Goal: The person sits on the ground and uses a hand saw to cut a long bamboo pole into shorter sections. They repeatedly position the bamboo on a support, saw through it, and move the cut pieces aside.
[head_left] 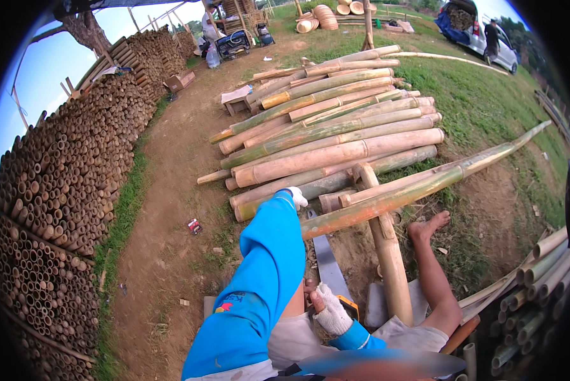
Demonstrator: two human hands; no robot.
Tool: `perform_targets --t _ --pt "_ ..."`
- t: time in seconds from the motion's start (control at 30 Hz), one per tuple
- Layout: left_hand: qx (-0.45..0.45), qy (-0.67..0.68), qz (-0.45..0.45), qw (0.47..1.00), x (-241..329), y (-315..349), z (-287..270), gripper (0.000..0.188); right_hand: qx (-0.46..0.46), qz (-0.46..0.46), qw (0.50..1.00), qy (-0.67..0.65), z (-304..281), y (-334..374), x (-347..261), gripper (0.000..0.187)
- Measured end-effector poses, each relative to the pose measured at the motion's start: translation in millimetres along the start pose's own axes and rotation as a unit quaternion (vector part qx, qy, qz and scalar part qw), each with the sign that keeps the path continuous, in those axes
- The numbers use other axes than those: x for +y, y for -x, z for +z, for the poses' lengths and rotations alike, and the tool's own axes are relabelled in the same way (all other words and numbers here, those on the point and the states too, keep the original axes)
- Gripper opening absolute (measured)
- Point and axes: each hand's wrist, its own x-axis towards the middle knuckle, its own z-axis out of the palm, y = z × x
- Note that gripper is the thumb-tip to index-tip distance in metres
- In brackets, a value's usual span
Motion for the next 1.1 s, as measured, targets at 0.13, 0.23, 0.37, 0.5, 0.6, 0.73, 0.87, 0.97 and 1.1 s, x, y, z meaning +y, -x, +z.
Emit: perform_targets --t 0.13,0.23,0.37,0.5,0.6,0.73,0.87,0.97,1.1 --pt "-0.007 0.013 0.003 1.000 -1 6 1 0.092 0.012 0.062 0.996 0.061 -26 23 21 0.037" --pt "-0.003 0.009 -0.007 1.000 -9 6 -2 0.091 0.097 0.075 0.985 0.122 -56 38 53 0.024" --pt "-0.001 0.005 -0.017 1.000 -19 3 -4 0.091 0.206 0.150 0.941 0.223 -87 53 95 0.023" --pt "0.008 -0.002 -0.021 1.000 -20 0 -3 0.086 0.301 0.203 0.927 0.094 -90 61 117 0.021" --pt "-0.003 -0.017 -0.012 1.000 -16 -1 -3 0.082 0.313 0.177 0.916 0.179 -90 60 118 0.022" --pt "-0.003 -0.008 0.001 1.000 -11 0 -1 0.078 0.311 0.174 0.911 0.207 -92 55 106 0.023" --pt "0.012 -0.010 -0.004 1.000 -11 4 0 0.075 0.348 0.166 0.893 0.231 -91 51 91 0.024" --pt "0.004 -0.014 -0.008 1.000 -12 9 -2 0.075 0.364 0.156 0.875 0.277 -99 50 88 0.028" --pt "0.025 -0.016 -0.009 1.000 -17 15 -2 0.060 0.399 0.125 0.831 0.368 -126 54 104 0.036"
